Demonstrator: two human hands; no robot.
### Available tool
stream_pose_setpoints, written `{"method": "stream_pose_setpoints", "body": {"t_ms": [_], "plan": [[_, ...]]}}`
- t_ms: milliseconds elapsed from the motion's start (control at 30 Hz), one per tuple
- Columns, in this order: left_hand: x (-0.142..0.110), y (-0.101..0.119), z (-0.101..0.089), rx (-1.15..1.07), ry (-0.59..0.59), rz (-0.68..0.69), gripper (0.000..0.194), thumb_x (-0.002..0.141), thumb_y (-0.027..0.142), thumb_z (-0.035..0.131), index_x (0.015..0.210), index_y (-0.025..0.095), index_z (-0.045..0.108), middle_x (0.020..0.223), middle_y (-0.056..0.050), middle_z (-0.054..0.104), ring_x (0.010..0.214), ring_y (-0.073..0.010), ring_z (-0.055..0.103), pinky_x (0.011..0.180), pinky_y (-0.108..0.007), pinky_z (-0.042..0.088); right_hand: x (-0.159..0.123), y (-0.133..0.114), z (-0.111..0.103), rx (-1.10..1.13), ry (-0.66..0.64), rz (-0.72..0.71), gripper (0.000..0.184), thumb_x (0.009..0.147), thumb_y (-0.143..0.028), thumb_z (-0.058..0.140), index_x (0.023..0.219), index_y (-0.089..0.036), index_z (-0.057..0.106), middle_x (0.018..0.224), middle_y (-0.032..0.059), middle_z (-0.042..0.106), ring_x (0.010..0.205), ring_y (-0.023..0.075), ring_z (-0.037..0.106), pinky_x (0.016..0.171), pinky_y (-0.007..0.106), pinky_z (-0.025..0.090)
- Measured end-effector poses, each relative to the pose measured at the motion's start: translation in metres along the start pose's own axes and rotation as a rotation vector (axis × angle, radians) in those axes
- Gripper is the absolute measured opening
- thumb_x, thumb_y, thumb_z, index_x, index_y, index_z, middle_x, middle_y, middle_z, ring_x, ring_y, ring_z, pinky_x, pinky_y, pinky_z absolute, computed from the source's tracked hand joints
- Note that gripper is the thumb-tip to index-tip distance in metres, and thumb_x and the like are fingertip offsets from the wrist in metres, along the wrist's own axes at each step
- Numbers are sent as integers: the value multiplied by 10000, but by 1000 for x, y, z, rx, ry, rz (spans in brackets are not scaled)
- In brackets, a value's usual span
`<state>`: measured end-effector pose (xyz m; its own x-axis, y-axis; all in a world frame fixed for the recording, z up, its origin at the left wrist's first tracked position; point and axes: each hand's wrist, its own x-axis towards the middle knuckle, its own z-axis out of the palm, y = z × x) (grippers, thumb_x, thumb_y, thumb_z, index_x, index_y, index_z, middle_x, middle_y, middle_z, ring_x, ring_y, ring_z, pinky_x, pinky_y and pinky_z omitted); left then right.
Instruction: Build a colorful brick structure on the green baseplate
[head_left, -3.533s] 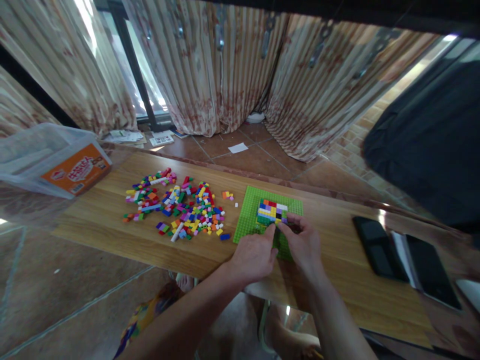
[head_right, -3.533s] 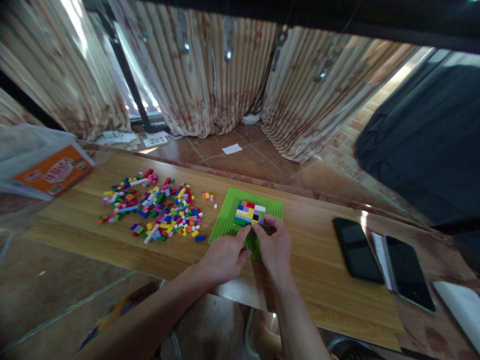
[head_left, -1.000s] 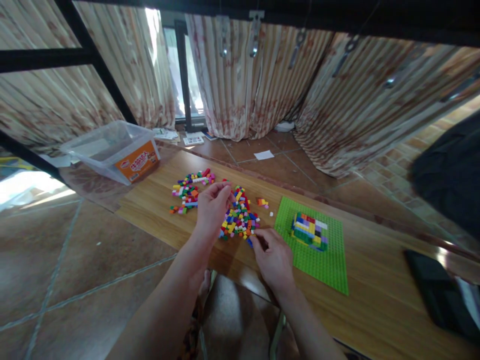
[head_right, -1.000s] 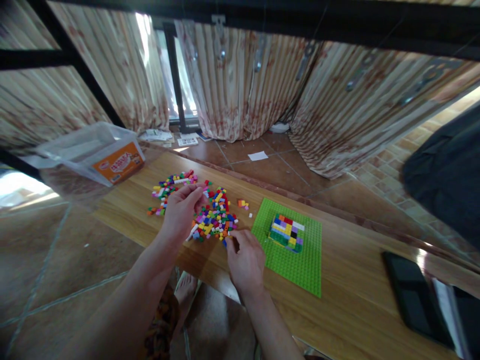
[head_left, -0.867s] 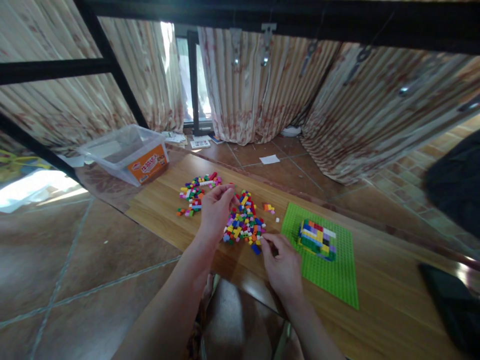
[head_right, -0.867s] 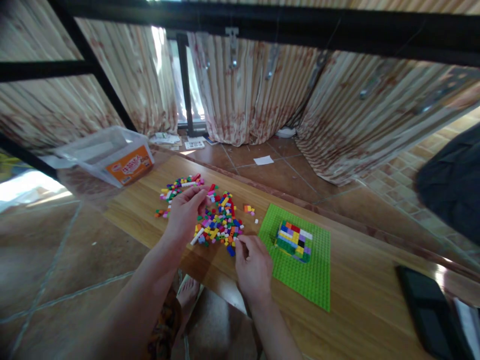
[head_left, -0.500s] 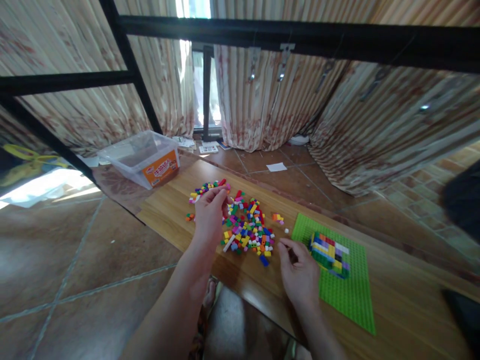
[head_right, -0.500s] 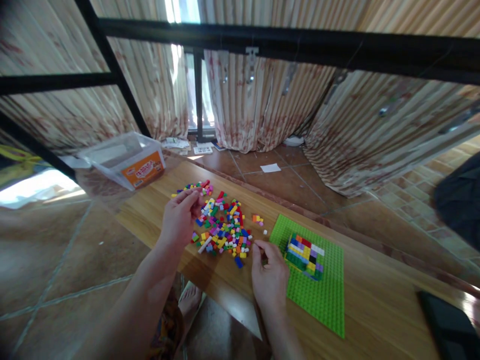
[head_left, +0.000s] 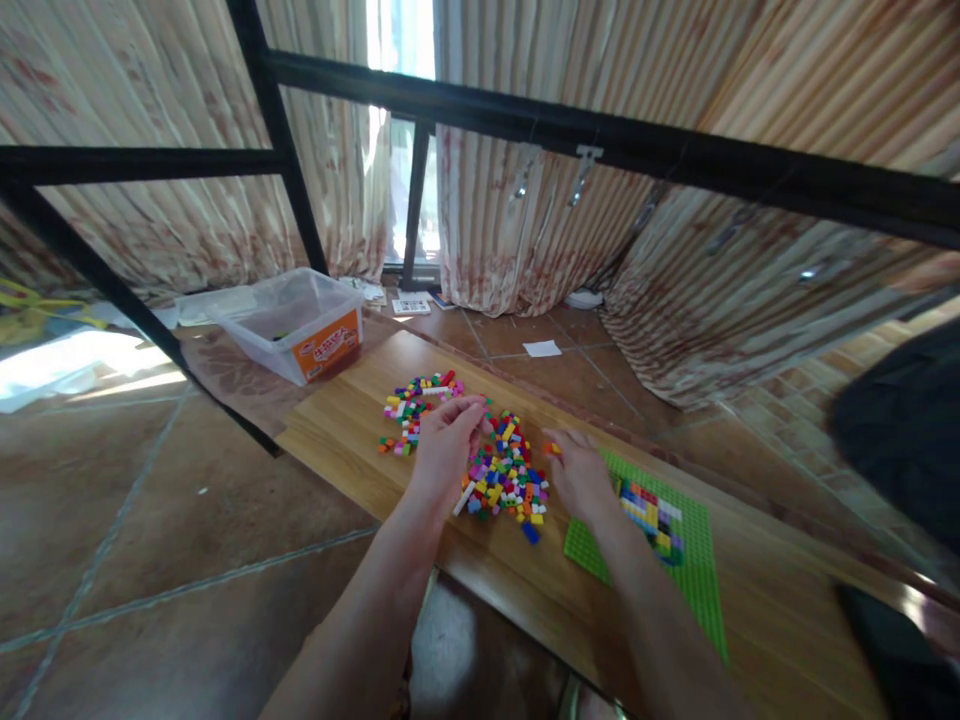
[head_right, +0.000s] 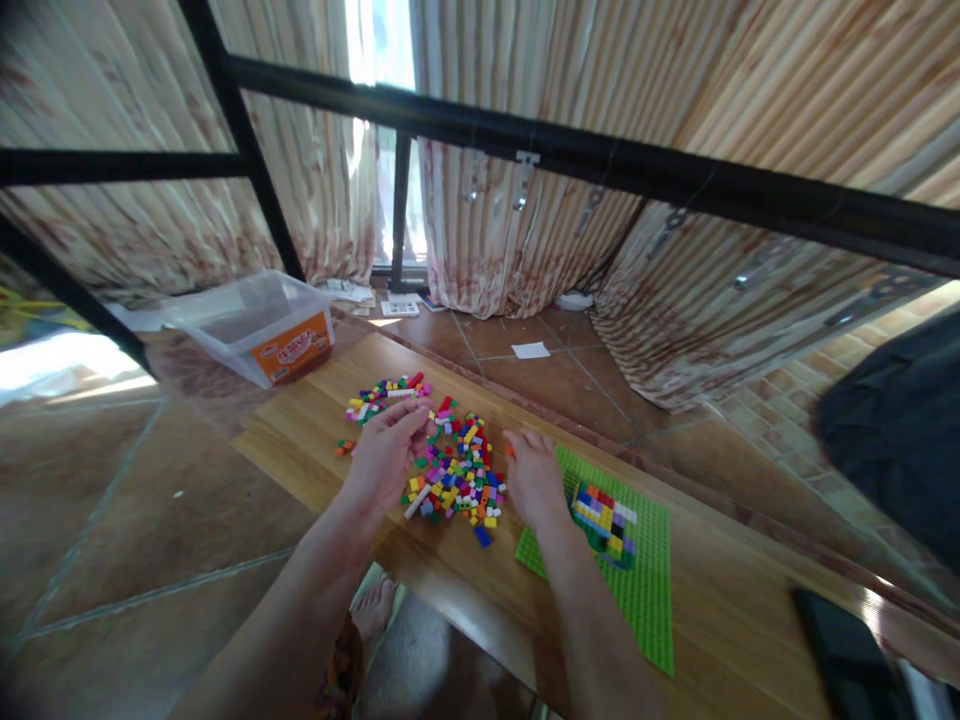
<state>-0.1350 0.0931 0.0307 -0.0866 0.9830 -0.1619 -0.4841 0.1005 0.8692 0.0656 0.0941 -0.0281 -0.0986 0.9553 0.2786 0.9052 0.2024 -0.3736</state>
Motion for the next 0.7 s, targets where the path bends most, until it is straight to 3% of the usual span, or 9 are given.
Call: {"method": "stream_pose_setpoints", "body": {"t_ms": [67,167,300,433,533,700], "plan": [[-2,-5,2,69,-40,-11,214,713,292,637,845,123,646,562,35,578,420,-38,386,421,-166,262,6,-1,-3,25,-82,4,314,789,-104,483,995,-183,706,1022,107,685,1001,232,601,918,361,437],[-6,-19,5,283,-103,4,203,755,252,585,900,126,652,597,21,601,461,-66,445,462,-185,330,-2,-6,-8,195,-50,84,226,798,-172,523,929,-197,705,930,74,703,893,212,635,847,348,465],[-18,-38,10,684,-260,127,246,772,214,584,997,145,657,784,-32,675,682,-137,596,613,-234,452,-34,-24,-14,801,74,302,204,777,-332,645,936,-209,683,893,38,716,816,187,648,795,343,491],[-37,-45,16,726,-499,212,292,817,187,556,1100,176,626,941,-45,695,835,-154,644,758,-262,499,-63,-40,-19,1187,209,431,267,713,-351,737,946,-227,695,886,22,715,790,158,636,775,321,497],[-47,-44,21,713,-572,234,229,859,185,519,1064,174,619,892,-35,694,808,-146,654,767,-261,510,-75,-43,-23,1251,246,466,266,709,-352,750,941,-229,711,854,17,709,759,145,623,749,307,497],[-55,-43,25,838,-574,327,185,853,157,538,1022,179,609,924,-34,684,822,-147,650,782,-270,510,-81,-41,-32,1248,242,477,241,742,-366,728,934,-222,729,826,20,712,708,130,611,701,287,493]]}}
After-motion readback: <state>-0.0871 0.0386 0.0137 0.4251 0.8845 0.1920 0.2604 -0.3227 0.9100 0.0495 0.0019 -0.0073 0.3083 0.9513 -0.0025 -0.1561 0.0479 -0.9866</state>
